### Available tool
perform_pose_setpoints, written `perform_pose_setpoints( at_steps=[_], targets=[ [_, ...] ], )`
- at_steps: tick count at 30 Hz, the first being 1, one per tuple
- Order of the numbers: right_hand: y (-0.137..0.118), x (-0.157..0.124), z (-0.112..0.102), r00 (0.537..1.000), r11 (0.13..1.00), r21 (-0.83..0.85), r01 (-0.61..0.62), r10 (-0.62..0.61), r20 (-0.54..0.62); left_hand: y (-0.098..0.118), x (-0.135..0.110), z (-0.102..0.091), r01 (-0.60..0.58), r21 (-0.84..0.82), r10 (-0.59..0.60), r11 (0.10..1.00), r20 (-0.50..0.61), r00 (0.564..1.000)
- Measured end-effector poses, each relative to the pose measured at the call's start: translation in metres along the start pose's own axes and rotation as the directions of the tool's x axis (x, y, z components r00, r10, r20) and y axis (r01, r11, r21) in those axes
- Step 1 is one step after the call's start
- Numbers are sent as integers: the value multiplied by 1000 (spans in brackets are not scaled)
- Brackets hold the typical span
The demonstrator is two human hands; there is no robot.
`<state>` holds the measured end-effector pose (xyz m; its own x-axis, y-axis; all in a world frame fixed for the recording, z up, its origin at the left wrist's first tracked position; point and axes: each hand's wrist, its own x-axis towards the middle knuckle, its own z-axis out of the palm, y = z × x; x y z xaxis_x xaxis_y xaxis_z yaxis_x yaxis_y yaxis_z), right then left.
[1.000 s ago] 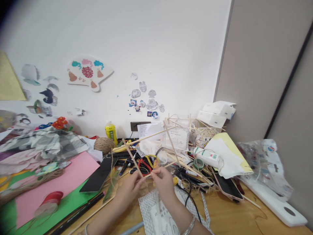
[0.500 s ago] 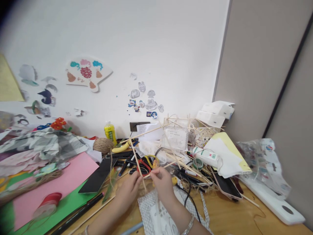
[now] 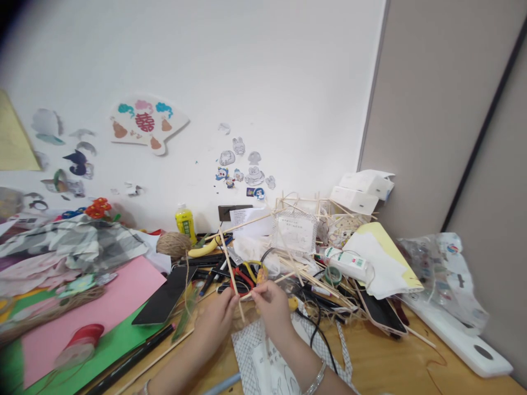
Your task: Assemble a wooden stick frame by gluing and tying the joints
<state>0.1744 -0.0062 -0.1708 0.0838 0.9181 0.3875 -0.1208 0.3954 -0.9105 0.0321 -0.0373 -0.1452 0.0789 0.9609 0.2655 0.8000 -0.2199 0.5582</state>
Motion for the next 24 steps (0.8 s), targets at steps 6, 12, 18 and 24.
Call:
perform_pose_setpoints(
  at_steps=[6,12,18,24],
  targets=[
    [1,0,0,1000,1000,6,-13,13,-16,-3,0,0,-44,-46,44,998,1,999],
    [0,1,0,999,1000,2,-18,18,-36,-4,-1,-3,-100,-107,103,989,26,994],
    [-1,1,0,999,1000,-1,-23,23,-43,-6,0,-1,-108,-131,111,985,17,994],
    [0,1,0,998,999,3,-32,32,-46,-6,2,0,-98,-124,101,987,12,995]
  ],
)
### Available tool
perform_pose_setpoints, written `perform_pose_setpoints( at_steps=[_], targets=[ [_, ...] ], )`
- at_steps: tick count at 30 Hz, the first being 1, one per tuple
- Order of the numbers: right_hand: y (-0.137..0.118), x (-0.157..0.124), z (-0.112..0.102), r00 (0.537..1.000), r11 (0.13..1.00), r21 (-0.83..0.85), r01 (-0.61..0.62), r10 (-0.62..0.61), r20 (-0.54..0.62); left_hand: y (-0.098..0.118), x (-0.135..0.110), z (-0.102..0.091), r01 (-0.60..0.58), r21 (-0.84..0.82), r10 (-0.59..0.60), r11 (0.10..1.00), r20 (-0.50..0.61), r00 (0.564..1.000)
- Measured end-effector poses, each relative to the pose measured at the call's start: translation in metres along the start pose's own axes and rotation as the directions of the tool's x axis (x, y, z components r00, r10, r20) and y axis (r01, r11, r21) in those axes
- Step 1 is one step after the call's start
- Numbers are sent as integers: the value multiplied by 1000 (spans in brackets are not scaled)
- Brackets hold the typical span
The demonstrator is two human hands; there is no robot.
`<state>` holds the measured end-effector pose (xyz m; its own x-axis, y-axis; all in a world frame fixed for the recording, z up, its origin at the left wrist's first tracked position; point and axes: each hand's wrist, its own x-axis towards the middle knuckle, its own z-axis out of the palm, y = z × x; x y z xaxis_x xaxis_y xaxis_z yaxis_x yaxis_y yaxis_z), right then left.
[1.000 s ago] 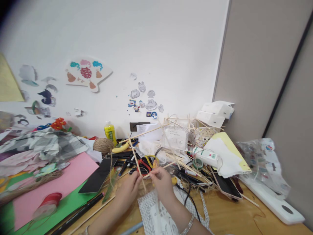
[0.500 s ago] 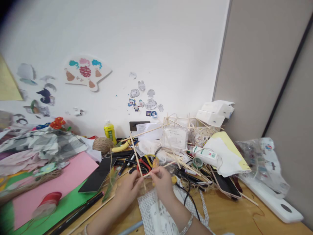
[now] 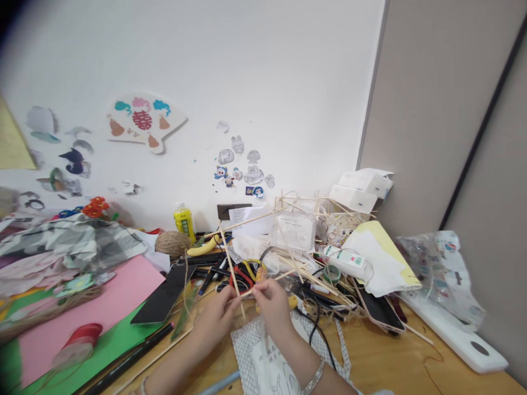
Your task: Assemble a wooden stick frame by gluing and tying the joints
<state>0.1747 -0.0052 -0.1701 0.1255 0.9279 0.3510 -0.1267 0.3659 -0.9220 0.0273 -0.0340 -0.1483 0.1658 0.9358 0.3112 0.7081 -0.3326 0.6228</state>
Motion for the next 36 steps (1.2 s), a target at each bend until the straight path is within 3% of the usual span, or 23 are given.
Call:
perform_pose_setpoints(
  at_steps=[17,36],
  targets=[
    [3,3,-3,994,999,-31,10,-6,113,1,0,0,50,47,-50,998,-13,999],
    [-9,-1,-10,978,934,-315,170,-120,173,3,-1,-1,62,75,-61,995,-12,998]
  ],
)
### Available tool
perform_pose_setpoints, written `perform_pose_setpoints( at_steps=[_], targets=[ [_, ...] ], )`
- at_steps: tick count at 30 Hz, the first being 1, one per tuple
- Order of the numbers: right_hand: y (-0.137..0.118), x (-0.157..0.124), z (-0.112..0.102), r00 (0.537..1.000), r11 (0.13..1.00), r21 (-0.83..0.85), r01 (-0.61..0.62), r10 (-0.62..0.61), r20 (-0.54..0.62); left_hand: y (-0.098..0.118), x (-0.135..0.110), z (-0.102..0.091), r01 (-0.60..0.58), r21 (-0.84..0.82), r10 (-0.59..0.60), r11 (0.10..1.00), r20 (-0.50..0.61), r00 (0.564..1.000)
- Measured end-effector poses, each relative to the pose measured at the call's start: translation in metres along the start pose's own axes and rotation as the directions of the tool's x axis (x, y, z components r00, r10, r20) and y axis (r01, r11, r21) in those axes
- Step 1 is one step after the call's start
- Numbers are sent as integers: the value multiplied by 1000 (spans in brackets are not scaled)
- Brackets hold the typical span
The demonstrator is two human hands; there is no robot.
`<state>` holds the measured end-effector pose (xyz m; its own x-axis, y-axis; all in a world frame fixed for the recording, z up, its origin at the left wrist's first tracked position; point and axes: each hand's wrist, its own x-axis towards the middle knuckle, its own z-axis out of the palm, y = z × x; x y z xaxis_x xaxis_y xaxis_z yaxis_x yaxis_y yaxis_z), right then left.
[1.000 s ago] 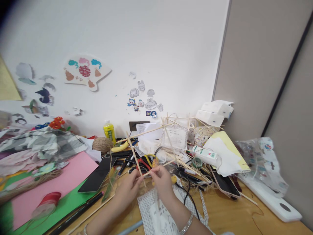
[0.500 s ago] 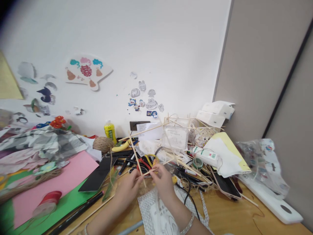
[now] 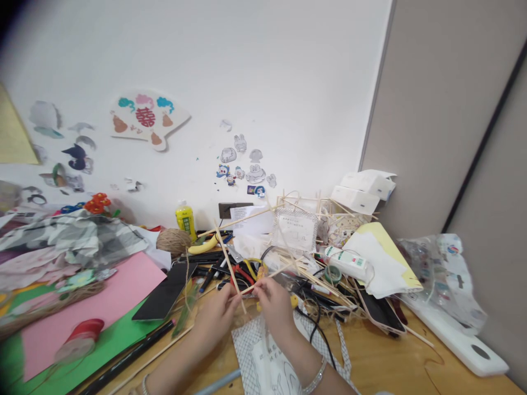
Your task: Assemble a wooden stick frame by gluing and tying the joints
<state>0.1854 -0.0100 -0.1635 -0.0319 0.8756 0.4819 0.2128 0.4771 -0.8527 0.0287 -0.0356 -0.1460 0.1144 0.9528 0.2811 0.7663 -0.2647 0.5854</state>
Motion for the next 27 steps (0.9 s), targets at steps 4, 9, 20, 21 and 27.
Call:
perform_pose_setpoints(
  at_steps=[4,9,20,21,27],
  targets=[
    [1,1,-1,1000,999,-38,13,-12,22,-1,0,0,-8,-9,8,1000,9,1000],
    [3,4,-2,998,996,-81,32,-28,56,-2,0,2,-10,-11,10,1000,5,1000],
    [3,4,-4,993,986,-145,85,-72,93,-3,1,1,3,-14,-4,1000,-15,1000],
    [3,4,-4,992,985,-147,91,-77,95,-3,1,1,5,-15,-5,1000,-16,1000],
    [2,4,-5,986,978,-154,140,-124,113,-4,1,1,1,-28,-2,1000,-22,1000]
  ],
)
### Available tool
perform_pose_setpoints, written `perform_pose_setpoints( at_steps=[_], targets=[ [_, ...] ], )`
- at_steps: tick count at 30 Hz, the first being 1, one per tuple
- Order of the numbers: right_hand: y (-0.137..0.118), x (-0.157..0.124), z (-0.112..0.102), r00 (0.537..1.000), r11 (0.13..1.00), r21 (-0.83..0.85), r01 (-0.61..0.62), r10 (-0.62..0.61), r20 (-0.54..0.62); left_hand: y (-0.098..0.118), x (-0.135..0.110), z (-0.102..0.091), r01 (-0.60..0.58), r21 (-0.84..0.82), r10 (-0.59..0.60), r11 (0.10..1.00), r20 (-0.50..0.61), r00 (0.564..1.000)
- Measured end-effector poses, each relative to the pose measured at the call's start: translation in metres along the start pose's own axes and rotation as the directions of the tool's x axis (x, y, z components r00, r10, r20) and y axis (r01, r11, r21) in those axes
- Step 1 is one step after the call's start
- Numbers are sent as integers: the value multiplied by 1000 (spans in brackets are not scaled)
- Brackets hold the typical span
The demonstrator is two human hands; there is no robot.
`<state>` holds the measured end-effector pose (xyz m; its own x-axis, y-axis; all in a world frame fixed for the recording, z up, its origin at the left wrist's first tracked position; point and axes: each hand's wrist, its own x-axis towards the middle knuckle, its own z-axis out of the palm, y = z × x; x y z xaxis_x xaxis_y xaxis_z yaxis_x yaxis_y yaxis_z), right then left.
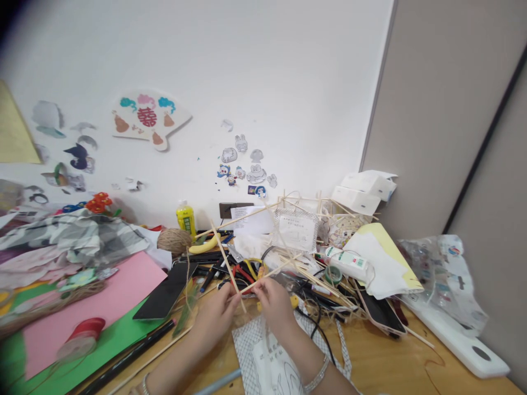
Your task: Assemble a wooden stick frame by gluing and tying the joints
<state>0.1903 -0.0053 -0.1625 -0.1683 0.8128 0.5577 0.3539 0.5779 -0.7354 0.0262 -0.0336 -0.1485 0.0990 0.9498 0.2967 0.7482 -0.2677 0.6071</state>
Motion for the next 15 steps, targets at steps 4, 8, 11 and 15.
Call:
perform_pose_setpoints(
  at_steps=[4,8,11,15],
  targets=[
    [-1,0,-1,999,999,-2,46,-46,15,0,1,1,-8,-10,8,1000,-13,1000],
    [-3,-1,3,988,992,6,129,-129,79,-1,2,0,-22,-17,22,1000,-30,999],
    [-5,-3,6,977,985,19,171,-172,122,-1,2,-1,-34,-17,33,999,-39,999],
    [-4,-3,6,979,986,35,162,-165,121,0,2,-2,-29,-8,29,1000,-30,999]
  ],
)
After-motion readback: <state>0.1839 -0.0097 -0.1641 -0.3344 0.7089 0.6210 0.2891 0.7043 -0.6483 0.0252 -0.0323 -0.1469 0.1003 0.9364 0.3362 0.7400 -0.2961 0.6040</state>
